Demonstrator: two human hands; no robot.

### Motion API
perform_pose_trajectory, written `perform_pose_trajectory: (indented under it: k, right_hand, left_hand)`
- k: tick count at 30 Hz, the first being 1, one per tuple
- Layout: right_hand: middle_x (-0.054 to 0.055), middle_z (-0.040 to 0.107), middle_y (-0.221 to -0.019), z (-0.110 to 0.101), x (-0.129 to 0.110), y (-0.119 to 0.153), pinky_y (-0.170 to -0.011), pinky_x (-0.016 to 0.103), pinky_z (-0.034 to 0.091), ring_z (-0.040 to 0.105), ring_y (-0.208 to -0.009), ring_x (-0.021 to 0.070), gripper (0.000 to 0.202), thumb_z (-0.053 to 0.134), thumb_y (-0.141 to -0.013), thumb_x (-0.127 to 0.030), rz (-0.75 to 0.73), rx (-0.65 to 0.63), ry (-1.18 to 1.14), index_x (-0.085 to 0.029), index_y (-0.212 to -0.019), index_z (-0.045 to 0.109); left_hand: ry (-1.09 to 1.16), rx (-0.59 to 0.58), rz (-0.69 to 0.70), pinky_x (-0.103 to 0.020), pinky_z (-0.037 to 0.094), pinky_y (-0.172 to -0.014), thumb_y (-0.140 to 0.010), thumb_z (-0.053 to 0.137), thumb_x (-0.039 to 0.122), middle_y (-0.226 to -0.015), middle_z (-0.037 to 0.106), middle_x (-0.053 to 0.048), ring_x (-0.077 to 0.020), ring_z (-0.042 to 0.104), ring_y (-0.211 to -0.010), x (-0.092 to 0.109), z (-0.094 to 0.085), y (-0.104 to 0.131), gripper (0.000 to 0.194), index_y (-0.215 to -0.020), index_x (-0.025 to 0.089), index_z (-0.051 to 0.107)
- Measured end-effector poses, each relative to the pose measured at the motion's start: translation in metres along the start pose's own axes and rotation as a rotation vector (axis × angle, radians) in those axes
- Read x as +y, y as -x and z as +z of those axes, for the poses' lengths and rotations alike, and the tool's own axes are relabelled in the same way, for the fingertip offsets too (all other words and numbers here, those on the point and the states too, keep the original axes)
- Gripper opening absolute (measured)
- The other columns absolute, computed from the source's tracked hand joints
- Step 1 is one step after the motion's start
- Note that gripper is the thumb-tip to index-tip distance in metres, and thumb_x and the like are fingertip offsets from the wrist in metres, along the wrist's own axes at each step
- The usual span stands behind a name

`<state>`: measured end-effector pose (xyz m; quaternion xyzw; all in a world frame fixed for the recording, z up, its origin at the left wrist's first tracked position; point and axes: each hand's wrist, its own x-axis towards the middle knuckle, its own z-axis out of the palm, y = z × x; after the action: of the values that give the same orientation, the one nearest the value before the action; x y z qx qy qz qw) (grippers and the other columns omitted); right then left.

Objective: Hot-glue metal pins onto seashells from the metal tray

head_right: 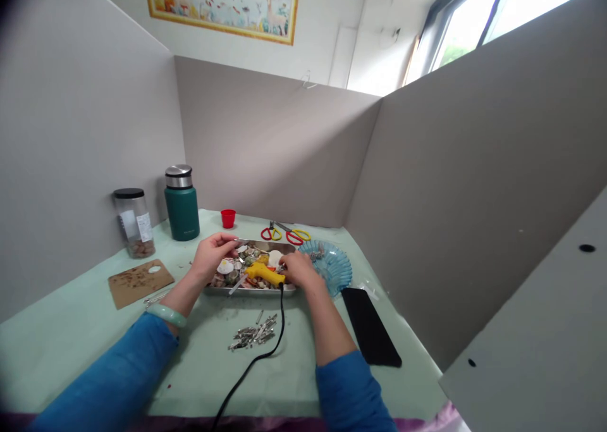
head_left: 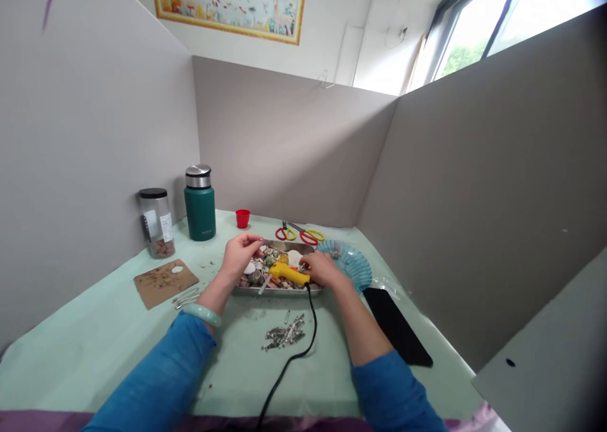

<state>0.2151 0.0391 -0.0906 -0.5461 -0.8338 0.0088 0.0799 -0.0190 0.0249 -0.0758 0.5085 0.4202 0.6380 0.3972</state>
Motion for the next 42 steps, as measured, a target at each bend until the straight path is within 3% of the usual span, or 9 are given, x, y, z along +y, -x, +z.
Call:
perform_pose_trajectory:
  k: [4,6,10,15,19,28,33,38,42]
  right_hand:
    - [0.008,0.065,-0.101,0.003,-0.001,0.003,-0.083,0.032,0.042,0.058,-0.092,0.0201,0.034,0.058,-0.078,-0.025,0.033,0.371,-0.489,-0.018,-0.11,0.063]
    - [0.005,0.065,-0.089,0.0,-0.008,0.005,-0.075,0.031,0.045,0.059,-0.078,0.0175,0.038,0.058,-0.078,-0.03,0.038,0.447,-0.89,-0.017,-0.113,0.058]
    - [0.003,0.065,-0.084,-0.013,-0.033,0.01,-0.07,0.028,0.047,0.059,-0.072,0.0148,0.039,0.063,-0.074,-0.036,-0.041,0.356,-1.636,-0.021,-0.11,0.055]
    - [0.003,0.063,-0.073,-0.022,-0.054,0.015,-0.056,0.024,0.046,0.051,-0.055,0.0108,0.024,0.053,-0.084,-0.041,0.029,0.156,-2.075,-0.019,-0.089,0.059]
    - [0.001,0.058,-0.066,-0.019,-0.056,0.013,-0.043,0.019,0.038,0.044,-0.048,0.0087,0.021,0.05,-0.089,-0.036,0.137,0.099,-2.23,-0.018,-0.084,0.059]
    - [0.007,0.068,-0.069,-0.013,-0.057,0.012,-0.035,0.014,0.035,0.052,-0.043,0.0076,0.028,0.037,-0.097,-0.028,0.261,-0.004,-2.391,-0.014,-0.082,0.056]
    - [0.004,0.065,-0.066,-0.016,-0.059,0.016,-0.036,0.012,0.038,0.052,-0.043,0.0062,0.022,0.04,-0.096,-0.025,0.186,-0.054,-2.42,-0.015,-0.084,0.056]
    - [0.0,0.063,-0.057,-0.013,-0.06,0.017,-0.03,0.013,0.028,0.037,-0.029,0.0026,0.032,0.046,-0.093,-0.038,0.136,0.019,-2.258,-0.015,-0.072,0.055]
    - [-0.005,0.048,-0.036,-0.01,-0.062,0.017,-0.026,0.015,0.017,0.024,-0.022,0.0025,0.042,0.05,-0.087,-0.05,0.128,0.116,-2.145,-0.015,-0.064,0.053]
  left_hand:
    - [-0.016,-0.022,0.0,-0.024,0.047,-0.053,-0.06,0.075,0.031,-0.052,0.062,-0.001,-0.013,0.058,-0.049,0.001,0.002,0.002,0.027,-0.077,0.013,0.065]
    - [-0.013,-0.032,-0.001,-0.025,0.047,-0.053,-0.06,0.075,0.031,-0.052,0.062,-0.001,-0.0129,0.058,-0.049,0.001,0.005,0.004,0.027,-0.077,0.013,0.065]
    - [0.001,-0.065,0.01,-0.025,0.047,-0.055,-0.062,0.074,0.032,-0.054,0.062,0.0,-0.0126,0.058,-0.05,-0.001,0.011,0.008,0.026,-0.077,0.013,0.065]
    - [0.012,-0.081,0.023,-0.024,0.045,-0.054,-0.061,0.076,0.034,-0.054,0.062,0.0,-0.0121,0.057,-0.048,0.004,0.019,0.017,0.027,-0.076,0.013,0.065]
    - [0.043,-0.094,-0.004,-0.024,0.046,-0.055,-0.06,0.075,0.031,-0.056,0.062,0.0,-0.0117,0.056,-0.049,0.008,0.023,0.021,0.027,-0.076,0.013,0.064]
    - [0.029,-0.117,-0.015,-0.024,0.046,-0.054,-0.062,0.073,0.03,-0.056,0.062,0.001,-0.0116,0.057,-0.048,0.002,0.024,0.02,0.027,-0.079,0.012,0.062]
    - [0.037,-0.119,-0.007,-0.024,0.046,-0.053,-0.063,0.073,0.03,-0.056,0.062,0.001,-0.0112,0.057,-0.048,0.0,0.023,0.02,0.027,-0.08,0.012,0.061]
    - [0.045,-0.123,0.0,-0.024,0.045,-0.053,-0.062,0.074,0.031,-0.058,0.064,0.0,-0.0115,0.057,-0.048,0.0,0.022,0.02,0.029,-0.079,0.013,0.061]
    - [0.033,-0.126,0.007,-0.025,0.046,-0.054,-0.062,0.074,0.032,-0.058,0.063,-0.001,-0.0118,0.058,-0.049,0.001,0.023,0.022,0.028,-0.079,0.013,0.061]
